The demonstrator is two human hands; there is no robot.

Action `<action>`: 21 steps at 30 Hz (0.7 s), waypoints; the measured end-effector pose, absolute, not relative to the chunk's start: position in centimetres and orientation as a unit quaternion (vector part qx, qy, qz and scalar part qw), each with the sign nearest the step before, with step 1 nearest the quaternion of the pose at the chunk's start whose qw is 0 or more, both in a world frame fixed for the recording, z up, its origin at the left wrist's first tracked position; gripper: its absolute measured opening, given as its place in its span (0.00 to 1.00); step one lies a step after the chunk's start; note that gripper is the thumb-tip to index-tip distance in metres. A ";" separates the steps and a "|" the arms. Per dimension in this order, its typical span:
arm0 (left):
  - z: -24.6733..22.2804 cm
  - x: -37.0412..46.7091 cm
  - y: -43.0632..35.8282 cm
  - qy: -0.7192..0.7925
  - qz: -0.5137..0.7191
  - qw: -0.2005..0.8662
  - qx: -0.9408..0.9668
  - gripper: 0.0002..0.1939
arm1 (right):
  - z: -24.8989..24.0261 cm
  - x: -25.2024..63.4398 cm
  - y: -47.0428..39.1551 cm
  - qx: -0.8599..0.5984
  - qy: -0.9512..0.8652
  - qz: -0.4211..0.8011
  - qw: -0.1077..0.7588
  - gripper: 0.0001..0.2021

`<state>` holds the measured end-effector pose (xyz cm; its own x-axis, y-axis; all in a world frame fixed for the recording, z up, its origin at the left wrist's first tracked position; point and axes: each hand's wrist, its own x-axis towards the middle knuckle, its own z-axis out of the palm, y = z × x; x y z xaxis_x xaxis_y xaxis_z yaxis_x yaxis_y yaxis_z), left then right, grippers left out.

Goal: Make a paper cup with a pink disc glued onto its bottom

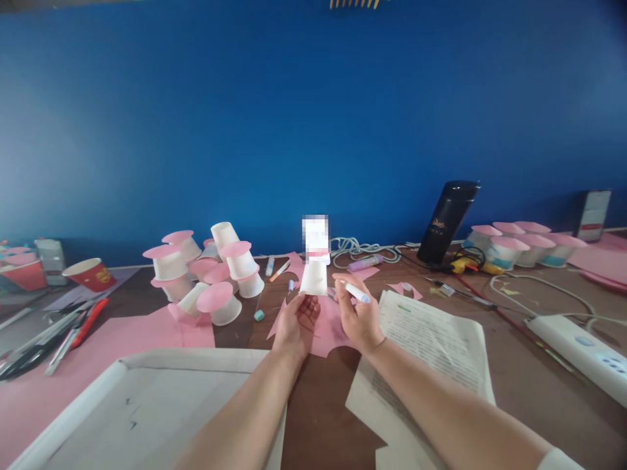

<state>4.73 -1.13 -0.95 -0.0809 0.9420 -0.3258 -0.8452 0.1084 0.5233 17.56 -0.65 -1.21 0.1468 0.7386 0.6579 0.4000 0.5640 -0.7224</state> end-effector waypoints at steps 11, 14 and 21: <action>-0.2 4.7 -1.7 0.281 0.596 0.751 0.044 0.05 | -1.4 18.2 1.1 -0.460 -0.453 0.453 0.615 0.25; -0.4 4.9 -1.7 0.296 0.585 0.753 0.061 0.05 | -1.7 18.0 1.2 -0.445 -0.467 0.456 0.613 0.23; -1.4 5.6 -2.1 0.304 0.573 0.727 0.227 0.06 | -1.6 18.3 1.2 -0.494 -0.463 0.405 0.615 0.23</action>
<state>5.59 -2.06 -1.37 0.1591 0.9702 -0.1827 -0.6939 0.2415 0.6783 18.25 1.24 -1.62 0.2438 0.9550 0.1688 -0.0411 0.1840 -0.9821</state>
